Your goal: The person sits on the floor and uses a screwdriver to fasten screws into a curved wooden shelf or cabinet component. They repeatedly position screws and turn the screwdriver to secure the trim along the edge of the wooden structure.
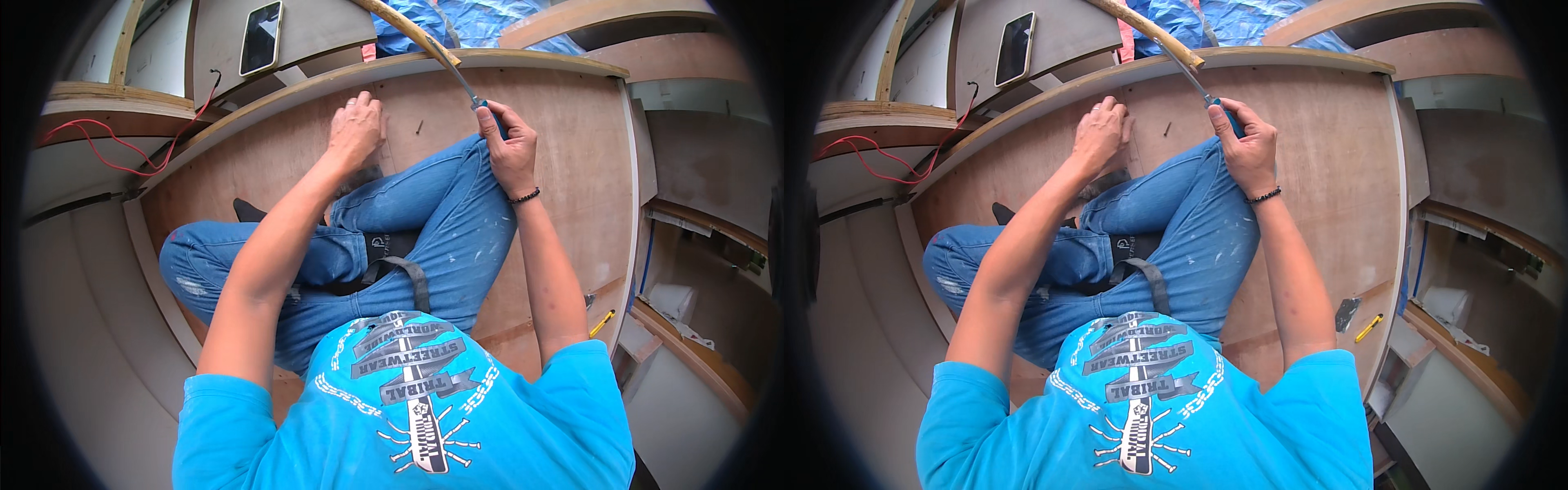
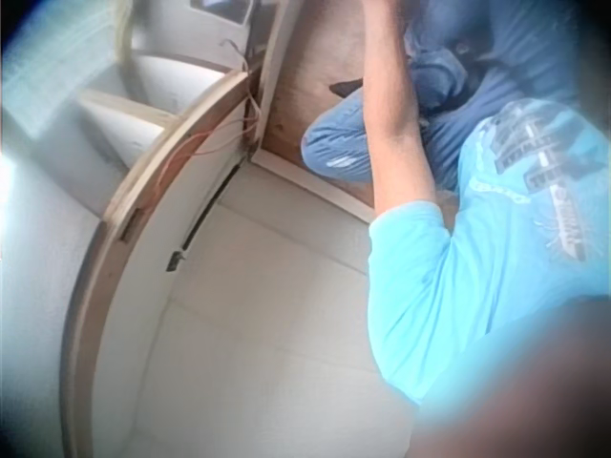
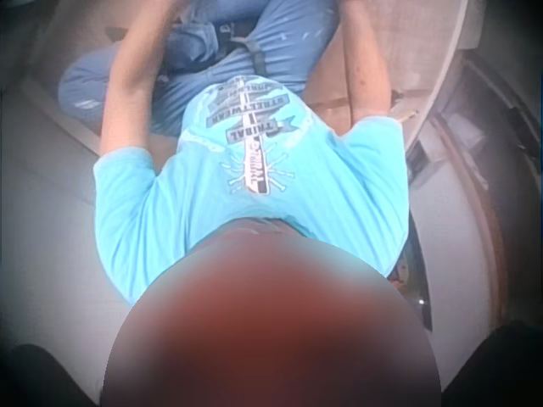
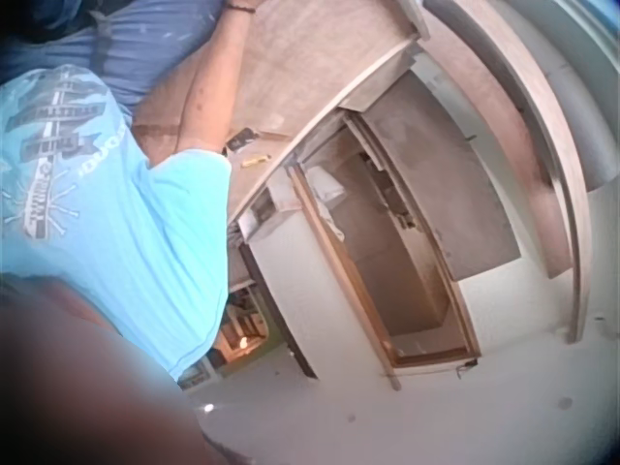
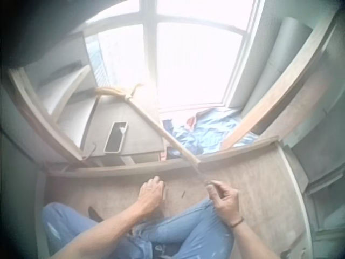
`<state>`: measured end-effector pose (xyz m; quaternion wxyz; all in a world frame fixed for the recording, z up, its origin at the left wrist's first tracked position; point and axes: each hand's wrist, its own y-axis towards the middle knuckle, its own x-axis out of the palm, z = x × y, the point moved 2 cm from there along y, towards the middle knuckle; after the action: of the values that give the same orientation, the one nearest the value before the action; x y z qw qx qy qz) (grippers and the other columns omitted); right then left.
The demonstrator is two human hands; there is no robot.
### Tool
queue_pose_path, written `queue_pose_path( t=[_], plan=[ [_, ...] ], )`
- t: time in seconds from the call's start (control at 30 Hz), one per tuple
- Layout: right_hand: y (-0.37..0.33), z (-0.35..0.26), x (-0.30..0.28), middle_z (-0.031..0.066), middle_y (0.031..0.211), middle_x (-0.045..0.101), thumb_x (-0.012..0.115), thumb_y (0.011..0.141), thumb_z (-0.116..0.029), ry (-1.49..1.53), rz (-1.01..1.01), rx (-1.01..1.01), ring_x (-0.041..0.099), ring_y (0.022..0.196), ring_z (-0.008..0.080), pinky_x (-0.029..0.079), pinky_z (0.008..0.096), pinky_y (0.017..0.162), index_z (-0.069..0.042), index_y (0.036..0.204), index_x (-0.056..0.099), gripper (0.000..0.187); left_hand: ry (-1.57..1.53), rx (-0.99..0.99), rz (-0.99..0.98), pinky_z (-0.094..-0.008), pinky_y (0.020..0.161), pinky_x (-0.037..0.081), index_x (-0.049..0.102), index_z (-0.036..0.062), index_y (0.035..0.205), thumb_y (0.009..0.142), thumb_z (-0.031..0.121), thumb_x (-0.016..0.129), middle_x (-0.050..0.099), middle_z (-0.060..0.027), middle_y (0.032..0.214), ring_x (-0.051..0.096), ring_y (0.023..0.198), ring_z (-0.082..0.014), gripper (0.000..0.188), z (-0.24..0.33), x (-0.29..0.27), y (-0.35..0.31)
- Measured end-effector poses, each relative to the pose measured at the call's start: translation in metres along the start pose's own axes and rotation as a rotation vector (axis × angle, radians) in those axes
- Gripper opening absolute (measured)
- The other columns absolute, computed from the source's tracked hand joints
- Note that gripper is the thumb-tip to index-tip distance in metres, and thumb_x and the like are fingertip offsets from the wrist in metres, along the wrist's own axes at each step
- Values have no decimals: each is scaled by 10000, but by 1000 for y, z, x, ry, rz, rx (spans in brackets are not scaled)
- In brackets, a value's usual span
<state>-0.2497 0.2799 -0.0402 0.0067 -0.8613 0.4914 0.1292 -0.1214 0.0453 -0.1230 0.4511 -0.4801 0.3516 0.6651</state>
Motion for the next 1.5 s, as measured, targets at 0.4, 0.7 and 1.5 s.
queue_pose_path(
  t=[0.4,0.7,1.5],
  plan=[
    [-5,-16,2,10,801,703,766,985,-290,-97,-7,-43,594,720,54,480,224,644,3,1142,764,333,-670,-231,-174,-438,814,578,652,-36,1110,920,128,703,722,-209,1009,720,901,-333,255,42,14,-13],
    [-70,-62,71,74,861,744,767,978,-237,-152,-264,-106,624,728,73,511,243,673,30,1155,741,321,-1789,-513,138,-309,890,614,651,4,1265,1034,130,664,747,-105,1093,735,996,-185,263,-30,-142,-87],
    [-87,-91,120,-8,823,698,763,990,-241,-164,-288,-46,540,716,29,458,202,647,19,1169,741,317,-1988,-435,184,-376,1036,575,683,-14,1191,1063,177,621,733,-155,1166,707,1122,-231,237,-55,-155,-106]
  ],
)
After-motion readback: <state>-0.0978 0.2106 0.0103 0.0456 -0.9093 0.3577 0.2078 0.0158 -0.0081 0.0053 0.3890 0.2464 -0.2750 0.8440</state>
